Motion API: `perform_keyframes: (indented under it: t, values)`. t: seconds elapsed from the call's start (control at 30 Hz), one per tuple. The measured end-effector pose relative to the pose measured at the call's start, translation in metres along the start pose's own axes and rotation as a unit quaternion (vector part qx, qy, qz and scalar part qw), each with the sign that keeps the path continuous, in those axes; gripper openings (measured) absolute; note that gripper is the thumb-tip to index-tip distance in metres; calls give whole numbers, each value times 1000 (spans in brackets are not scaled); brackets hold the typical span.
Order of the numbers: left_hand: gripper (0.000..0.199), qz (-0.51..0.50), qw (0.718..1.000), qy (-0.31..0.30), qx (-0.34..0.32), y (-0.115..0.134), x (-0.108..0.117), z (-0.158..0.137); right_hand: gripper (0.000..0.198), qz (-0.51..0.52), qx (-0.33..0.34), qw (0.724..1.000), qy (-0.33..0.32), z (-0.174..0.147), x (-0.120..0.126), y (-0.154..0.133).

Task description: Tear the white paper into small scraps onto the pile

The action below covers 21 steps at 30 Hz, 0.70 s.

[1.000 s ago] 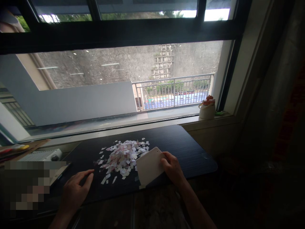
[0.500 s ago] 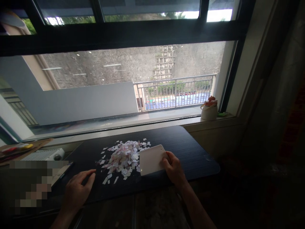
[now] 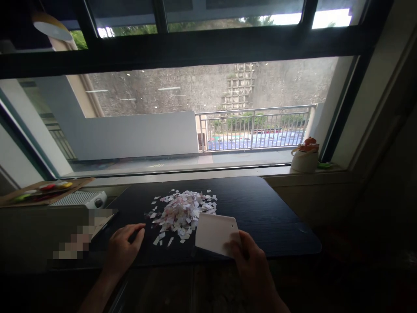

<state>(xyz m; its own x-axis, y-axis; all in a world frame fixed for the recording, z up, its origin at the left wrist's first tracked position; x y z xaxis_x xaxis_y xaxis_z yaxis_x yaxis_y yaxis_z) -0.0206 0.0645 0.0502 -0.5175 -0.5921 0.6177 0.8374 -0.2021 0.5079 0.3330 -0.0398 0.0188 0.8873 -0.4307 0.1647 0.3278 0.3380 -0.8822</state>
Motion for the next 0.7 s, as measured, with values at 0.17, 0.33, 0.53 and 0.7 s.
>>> perform_keyframes:
  t: [0.17, 0.33, 0.53, 0.7]
  values:
    - [25, -4, 1000, -1, 2, 1, -1, -2, 30, -9, 1, 1000, 8, -7, -7, 0]
    - [24, -2, 1000, 0, 10, 0, -3, -3, 37, -22, -50, 997, 51, -10, 8, 7]
    - [24, 0, 1000, -5, 12, 2, -2, -3, 41, -50, -85, 995, 33, -22, 11, 9]
    - [23, 0, 1000, -6, 13, 3, -2, -4, 39, 1, -85, 996, 14, -31, -11, 4]
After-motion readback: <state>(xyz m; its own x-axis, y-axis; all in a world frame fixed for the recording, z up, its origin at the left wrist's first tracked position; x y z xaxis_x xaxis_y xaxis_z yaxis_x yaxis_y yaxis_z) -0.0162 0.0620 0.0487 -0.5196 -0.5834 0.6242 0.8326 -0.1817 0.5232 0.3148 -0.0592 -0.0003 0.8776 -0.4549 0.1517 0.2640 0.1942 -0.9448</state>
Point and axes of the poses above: each hand's wrist, its own z-axis towards the middle knuckle, its own x-axis out of the back of the hand, y = z × x, the point moved 8 cm from there along z, towards the middle knuckle, and after that the axes turned 12 degrees about x, right-handed, at the moved point
